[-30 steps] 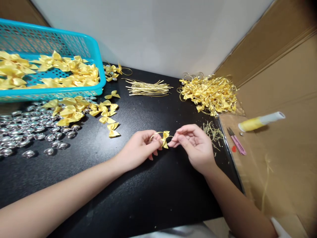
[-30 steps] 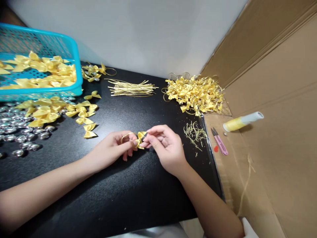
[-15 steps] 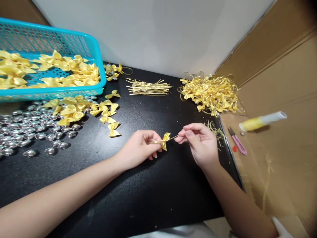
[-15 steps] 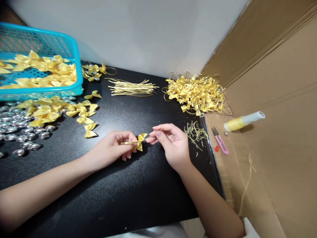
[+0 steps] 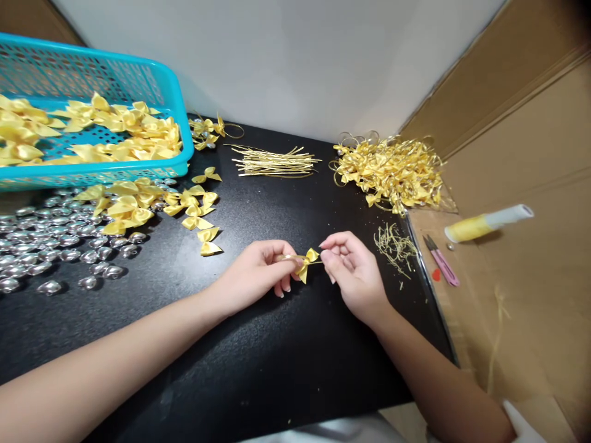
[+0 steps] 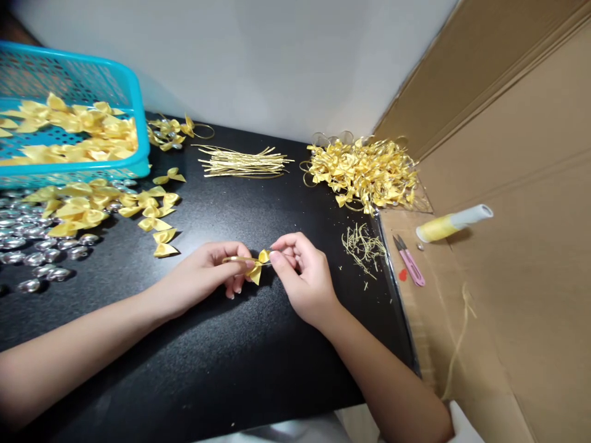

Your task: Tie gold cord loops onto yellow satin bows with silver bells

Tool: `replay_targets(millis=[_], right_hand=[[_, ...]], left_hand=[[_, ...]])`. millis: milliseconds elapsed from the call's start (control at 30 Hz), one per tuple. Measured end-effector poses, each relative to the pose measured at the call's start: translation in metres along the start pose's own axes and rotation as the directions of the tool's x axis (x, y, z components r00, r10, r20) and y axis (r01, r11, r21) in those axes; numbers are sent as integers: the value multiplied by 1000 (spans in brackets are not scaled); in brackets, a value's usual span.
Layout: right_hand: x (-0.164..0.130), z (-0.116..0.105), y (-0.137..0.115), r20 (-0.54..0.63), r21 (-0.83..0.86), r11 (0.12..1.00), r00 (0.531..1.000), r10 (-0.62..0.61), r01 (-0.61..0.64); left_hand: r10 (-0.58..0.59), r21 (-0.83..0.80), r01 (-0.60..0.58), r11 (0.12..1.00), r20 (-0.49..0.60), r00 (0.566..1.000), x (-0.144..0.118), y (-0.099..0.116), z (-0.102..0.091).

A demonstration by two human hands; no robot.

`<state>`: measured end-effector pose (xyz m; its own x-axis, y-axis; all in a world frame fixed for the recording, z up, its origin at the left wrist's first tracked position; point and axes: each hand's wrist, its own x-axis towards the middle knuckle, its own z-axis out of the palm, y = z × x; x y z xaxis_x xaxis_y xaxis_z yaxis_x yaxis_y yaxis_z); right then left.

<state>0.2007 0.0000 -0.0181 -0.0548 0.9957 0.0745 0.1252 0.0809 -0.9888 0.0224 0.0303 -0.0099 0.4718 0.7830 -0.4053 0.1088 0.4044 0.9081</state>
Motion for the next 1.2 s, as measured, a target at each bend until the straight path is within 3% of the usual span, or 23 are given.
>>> replay_targets(millis=[300,500,767,933,1133,1200], right_hand=[[0,1,-4,-23,62,998,1000,7,-6],[-2,-2,-3,1,121,992,999,-41,40],[-4,-1,-3,-65,123,986,992,-105,112],[-2,0,-2,-18,129,987,995,-98,100],[1,-2,-3,-36,-64,982,983,-182,180],[1,-2,-3,-22,-102,973,978,-208,205]], left_hand=[[47,-84,-49,995,-27,999,0,-6,-2],[73,0,-73,997,-11,997,-1,-7,-4],[30,75,-29,997,-19,999,-4,2,-1],[23,116,-21,993,-19,1000,-3,0,-1],[-7,257,-7,966,56,998,-5,2,-7],[34,385,-37,922,14,999,-8,7,-11]])
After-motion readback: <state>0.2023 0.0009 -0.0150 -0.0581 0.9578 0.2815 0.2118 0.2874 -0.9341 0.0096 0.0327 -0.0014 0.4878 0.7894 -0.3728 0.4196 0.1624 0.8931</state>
